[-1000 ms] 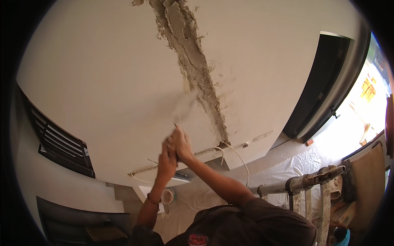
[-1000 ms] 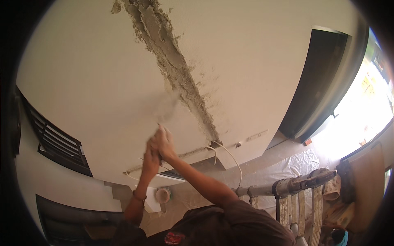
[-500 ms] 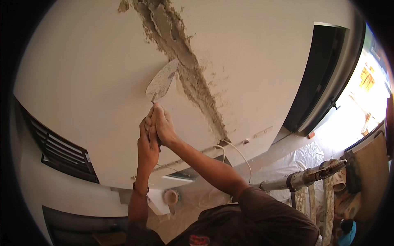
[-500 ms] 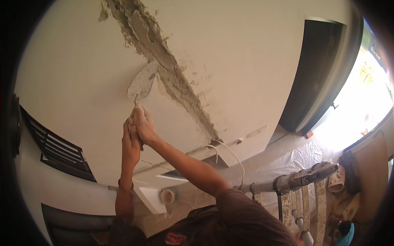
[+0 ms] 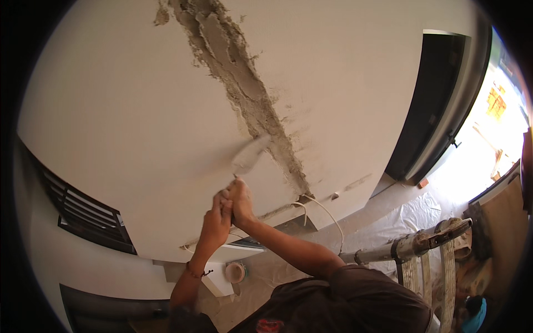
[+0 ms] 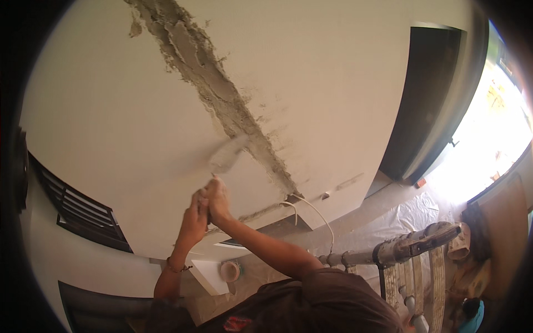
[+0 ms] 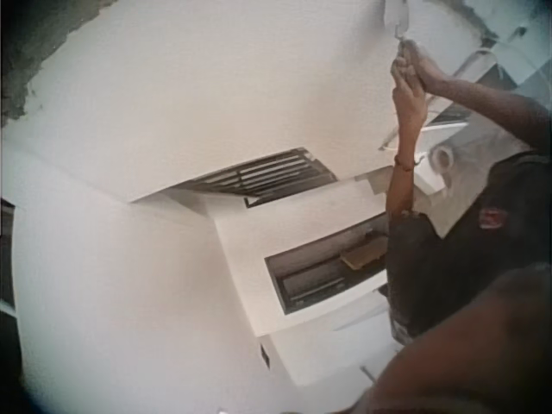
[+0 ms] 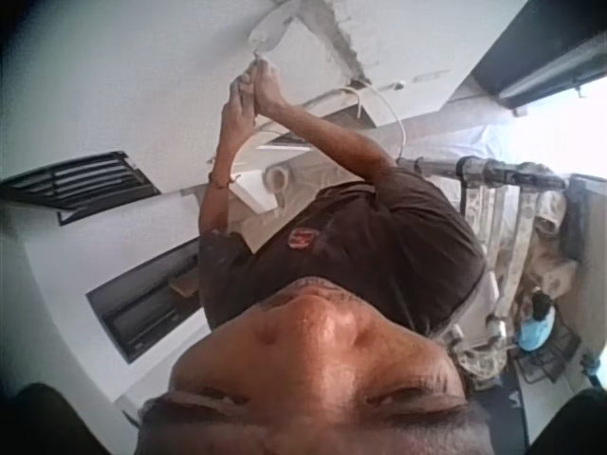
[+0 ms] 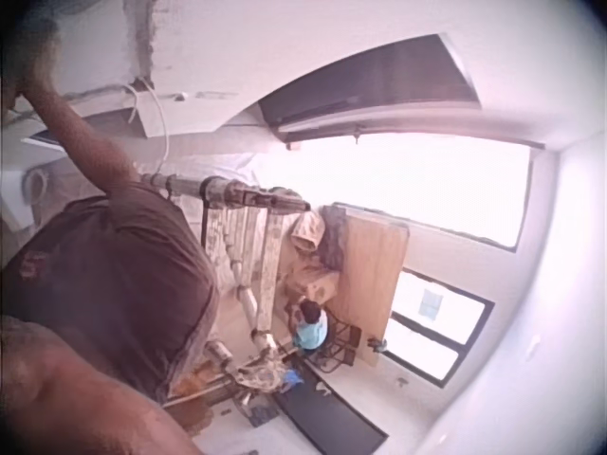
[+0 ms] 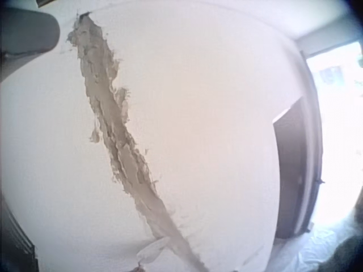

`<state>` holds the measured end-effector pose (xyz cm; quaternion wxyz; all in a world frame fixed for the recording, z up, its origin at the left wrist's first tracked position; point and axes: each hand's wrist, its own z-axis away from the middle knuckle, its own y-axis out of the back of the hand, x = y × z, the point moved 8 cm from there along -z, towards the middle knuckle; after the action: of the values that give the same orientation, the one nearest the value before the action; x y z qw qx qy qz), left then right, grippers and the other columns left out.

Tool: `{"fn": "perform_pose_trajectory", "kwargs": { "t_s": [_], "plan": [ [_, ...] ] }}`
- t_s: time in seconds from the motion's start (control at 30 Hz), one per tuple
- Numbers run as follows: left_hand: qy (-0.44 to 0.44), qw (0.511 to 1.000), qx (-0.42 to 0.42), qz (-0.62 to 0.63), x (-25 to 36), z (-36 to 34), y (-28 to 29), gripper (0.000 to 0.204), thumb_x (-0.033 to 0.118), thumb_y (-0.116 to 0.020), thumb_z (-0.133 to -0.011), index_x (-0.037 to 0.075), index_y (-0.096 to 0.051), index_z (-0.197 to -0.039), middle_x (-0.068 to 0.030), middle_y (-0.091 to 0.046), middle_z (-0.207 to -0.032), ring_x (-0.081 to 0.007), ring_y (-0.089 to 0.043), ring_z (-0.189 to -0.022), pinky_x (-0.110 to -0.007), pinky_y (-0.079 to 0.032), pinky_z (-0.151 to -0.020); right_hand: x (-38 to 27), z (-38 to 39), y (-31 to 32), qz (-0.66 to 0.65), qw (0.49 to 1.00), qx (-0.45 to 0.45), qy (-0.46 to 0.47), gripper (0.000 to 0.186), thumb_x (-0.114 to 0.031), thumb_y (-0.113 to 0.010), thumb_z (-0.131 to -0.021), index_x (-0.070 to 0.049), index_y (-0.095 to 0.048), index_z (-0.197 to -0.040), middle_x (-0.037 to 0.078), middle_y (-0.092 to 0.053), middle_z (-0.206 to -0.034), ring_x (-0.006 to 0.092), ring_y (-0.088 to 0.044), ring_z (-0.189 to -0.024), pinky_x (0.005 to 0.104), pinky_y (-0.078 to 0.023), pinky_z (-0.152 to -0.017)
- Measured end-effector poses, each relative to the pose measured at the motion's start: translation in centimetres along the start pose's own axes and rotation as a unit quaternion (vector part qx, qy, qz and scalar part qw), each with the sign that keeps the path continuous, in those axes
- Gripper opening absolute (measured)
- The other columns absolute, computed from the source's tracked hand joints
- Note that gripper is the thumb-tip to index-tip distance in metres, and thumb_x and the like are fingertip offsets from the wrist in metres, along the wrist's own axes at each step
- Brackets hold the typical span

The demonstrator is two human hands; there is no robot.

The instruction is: The person applies plaster to a long horizontal crack in a wall using a trowel and smooths it with a wooden float.

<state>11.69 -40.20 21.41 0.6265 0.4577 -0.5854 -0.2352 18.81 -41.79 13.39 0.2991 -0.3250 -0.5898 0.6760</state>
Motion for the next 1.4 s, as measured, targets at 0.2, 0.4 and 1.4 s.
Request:
{"fn": "perform_pose_trajectory", "kwargs": {
  "t_s": [0.2,0.4,1.4],
  "plan": [
    [-0.002,0.995,0.072,0.076,-0.1,-1.3,0.0,0.046,0.037,-0.040,-0.108,0.003,-0.034,-0.139,-0.0209,-0.064,-0.069,-0.0373,-0.067,-0.062,-0.043,-0.049,-0.052,-2.4,-1.1,-3.8,0.133,0.984,-0.114,0.039,0.034,-0.045,-0.044,-0.102,-0.014,-0.042,-0.089,0.002,-0.043,-0.069,0.0134,-0.042,-0.056,0.0264,-0.038,-0.048],
    [0.030,0.994,-0.097,-0.030,-8.4,2.7,-9.0,0.047,0.037,-0.040,-0.107,0.004,-0.036,-0.141,-0.0332,-0.067,-0.090,-0.0543,-0.062,-0.092,-0.055,-0.051,-0.070,4.0,0.4,11.3,-0.072,0.993,0.083,-0.049,0.031,-0.039,-0.040,-0.107,-0.014,-0.044,-0.089,0.000,-0.042,-0.068,0.0102,-0.042,-0.052,0.0261,-0.037,-0.044],
    [0.058,0.967,-0.233,-0.090,-15.1,4.6,-19.2,0.073,0.060,-0.039,-0.100,0.002,-0.041,-0.145,-0.0300,-0.068,-0.111,-0.0448,-0.066,-0.107,-0.051,-0.051,-0.092,5.0,3.9,30.2,0.148,0.933,0.312,-0.098,0.035,-0.036,-0.041,-0.107,-0.008,-0.059,-0.099,0.007,-0.065,-0.092,0.0240,-0.063,-0.091,0.0408,-0.051,-0.089]
  ]
}}
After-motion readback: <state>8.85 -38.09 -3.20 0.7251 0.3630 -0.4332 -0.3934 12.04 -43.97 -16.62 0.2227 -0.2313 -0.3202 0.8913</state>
